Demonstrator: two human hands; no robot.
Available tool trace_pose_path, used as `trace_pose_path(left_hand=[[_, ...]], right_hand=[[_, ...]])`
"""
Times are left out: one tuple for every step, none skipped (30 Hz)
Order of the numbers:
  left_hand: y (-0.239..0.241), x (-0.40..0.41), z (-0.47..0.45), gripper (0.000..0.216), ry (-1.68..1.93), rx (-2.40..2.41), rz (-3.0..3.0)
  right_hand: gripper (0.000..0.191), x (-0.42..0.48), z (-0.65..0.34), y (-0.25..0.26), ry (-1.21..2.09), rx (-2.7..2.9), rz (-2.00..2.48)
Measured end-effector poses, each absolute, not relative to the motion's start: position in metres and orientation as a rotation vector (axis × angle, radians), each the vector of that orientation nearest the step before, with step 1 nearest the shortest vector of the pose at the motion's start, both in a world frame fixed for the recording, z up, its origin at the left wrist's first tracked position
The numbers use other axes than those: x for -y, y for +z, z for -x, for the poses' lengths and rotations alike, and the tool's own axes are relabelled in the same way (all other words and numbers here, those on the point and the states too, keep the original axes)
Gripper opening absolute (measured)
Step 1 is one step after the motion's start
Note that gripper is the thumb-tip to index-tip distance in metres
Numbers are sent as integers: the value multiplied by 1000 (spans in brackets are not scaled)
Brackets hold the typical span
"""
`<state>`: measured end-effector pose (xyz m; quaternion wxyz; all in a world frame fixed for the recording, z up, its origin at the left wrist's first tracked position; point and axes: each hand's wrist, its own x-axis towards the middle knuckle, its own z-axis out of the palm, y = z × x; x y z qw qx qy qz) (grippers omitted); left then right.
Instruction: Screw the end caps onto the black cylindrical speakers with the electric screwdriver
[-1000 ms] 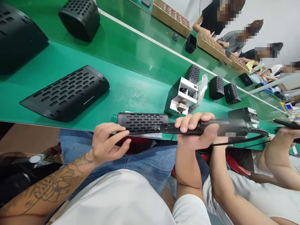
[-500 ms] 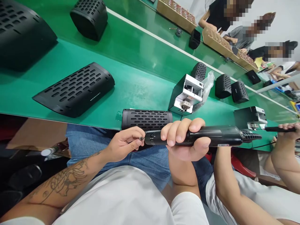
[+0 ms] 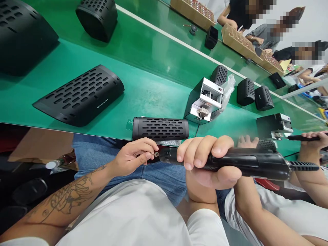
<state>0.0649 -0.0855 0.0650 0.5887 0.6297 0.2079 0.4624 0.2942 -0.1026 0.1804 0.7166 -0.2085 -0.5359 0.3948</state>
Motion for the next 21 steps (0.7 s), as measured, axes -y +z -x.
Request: trace_pose_path(left_hand=[[66,85,-64,24,1074,-495,-1498],[67,85,-63,25,1070,-503,-1521],[68,85,-62,26,1066,-505,-1538],[68,84,-61,27,1062,-502,-1552],[68,84,-60,27,1059,-500,-1564],[68,84,-59,27,1057,-498,-1576],[68,84,-58,27,1052,-495,-1591],[67,84,-57,28,1049,-491,-1606],[67,83,-56,29,1051,-484,-1621],[67,83,-55,30,1057,-471,-1635],[67,83,-53,32,1064,-456,-1646],[67,83,-52,33,1069,-440,-1656],[67,83,-51,35,1075,-424,-1663],[67,84,-50,35,1078,-410,-1668],[67,85,-49,35,1078,-397,-1676],[66,86,-47,34,1078,-388,-1690],[65,86,-46,34,1083,-379,-1714],[64,87,-44,33,1096,-378,-1754],[61,86,-41,31,1126,-398,-1815],[58,85,-37,27,1176,-443,-1892],[54,81,-33,23,1246,-510,-1973]], right_hand=[[28,104,-293,181,879,1179,459],[29,106,-293,182,886,1170,458],[29,107,-293,183,892,1164,458],[29,109,-293,183,899,1165,463],[30,110,-293,184,905,1173,470],[30,111,-293,185,914,1187,479],[30,112,-292,186,927,1202,490],[30,113,-291,187,939,1212,496],[30,113,-289,188,943,1209,496],[29,113,-286,189,944,1199,491],[27,114,-282,190,939,1185,485],[26,115,-278,190,933,1172,485],[26,115,-274,191,927,1161,490],[26,116,-270,192,922,1151,501],[27,118,-266,192,919,1140,521],[28,118,-262,193,917,1127,545],[29,119,-260,193,914,1117,566],[29,119,-258,194,910,1119,576],[29,118,-257,194,908,1134,591],[29,116,-256,194,909,1163,599],[29,113,-256,195,909,1200,595]])
